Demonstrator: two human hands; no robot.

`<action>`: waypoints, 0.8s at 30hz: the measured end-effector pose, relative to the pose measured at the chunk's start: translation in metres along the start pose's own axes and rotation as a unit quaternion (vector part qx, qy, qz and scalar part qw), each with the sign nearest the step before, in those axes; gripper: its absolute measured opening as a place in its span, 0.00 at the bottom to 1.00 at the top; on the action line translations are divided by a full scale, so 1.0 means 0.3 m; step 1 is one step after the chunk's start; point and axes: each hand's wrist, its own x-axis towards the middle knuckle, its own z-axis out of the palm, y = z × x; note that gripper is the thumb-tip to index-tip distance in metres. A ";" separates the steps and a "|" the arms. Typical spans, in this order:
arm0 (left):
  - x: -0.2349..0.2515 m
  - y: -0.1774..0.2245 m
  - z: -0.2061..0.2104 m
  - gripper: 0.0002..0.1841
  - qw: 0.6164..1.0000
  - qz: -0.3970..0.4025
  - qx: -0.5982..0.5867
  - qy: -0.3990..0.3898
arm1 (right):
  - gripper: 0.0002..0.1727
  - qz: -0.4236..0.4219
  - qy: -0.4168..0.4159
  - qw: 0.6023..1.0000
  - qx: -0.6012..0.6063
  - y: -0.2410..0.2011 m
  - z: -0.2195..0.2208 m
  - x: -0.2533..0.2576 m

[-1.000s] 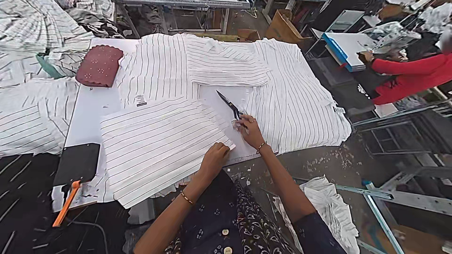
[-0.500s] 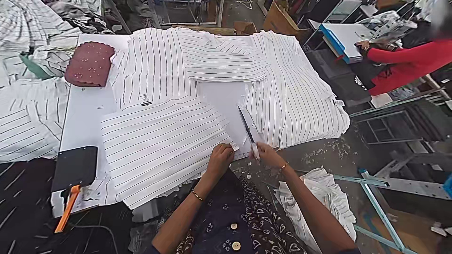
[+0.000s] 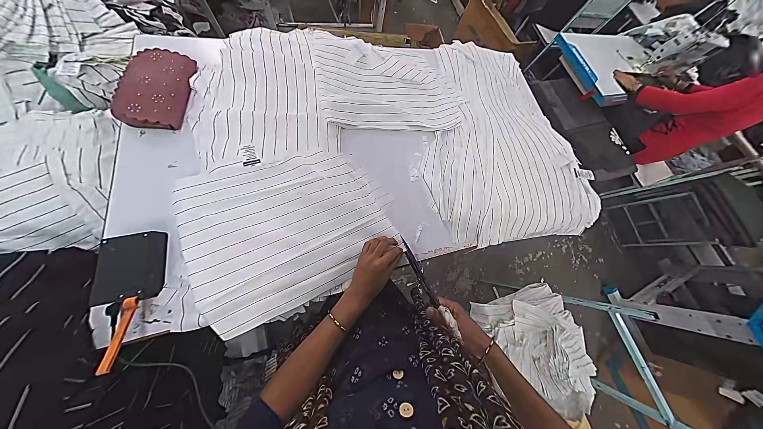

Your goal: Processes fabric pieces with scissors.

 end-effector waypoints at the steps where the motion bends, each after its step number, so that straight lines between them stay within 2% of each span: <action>1: -0.001 -0.001 0.001 0.08 1.000 0.003 0.003 0.002 | 0.11 -0.002 -0.004 1.000 -0.023 -0.006 -0.005 0.018; 6: -0.009 -0.004 0.006 0.08 1.000 0.005 -0.006 0.016 | 0.15 0.008 0.006 0.995 -0.102 -0.040 -0.007 0.031; 16: -0.007 -0.006 0.005 0.09 1.000 0.000 -0.007 0.006 | 0.15 0.005 0.059 0.990 -0.130 -0.041 0.020 0.019; 21: -0.005 -0.005 0.006 0.08 1.000 -0.010 -0.016 0.007 | 0.16 0.009 0.044 0.995 -0.092 -0.037 0.005 0.032; 24: -0.006 -0.006 0.007 0.08 1.000 -0.008 -0.027 0.011 | 0.16 0.019 0.013 0.993 -0.116 -0.081 -0.013 0.066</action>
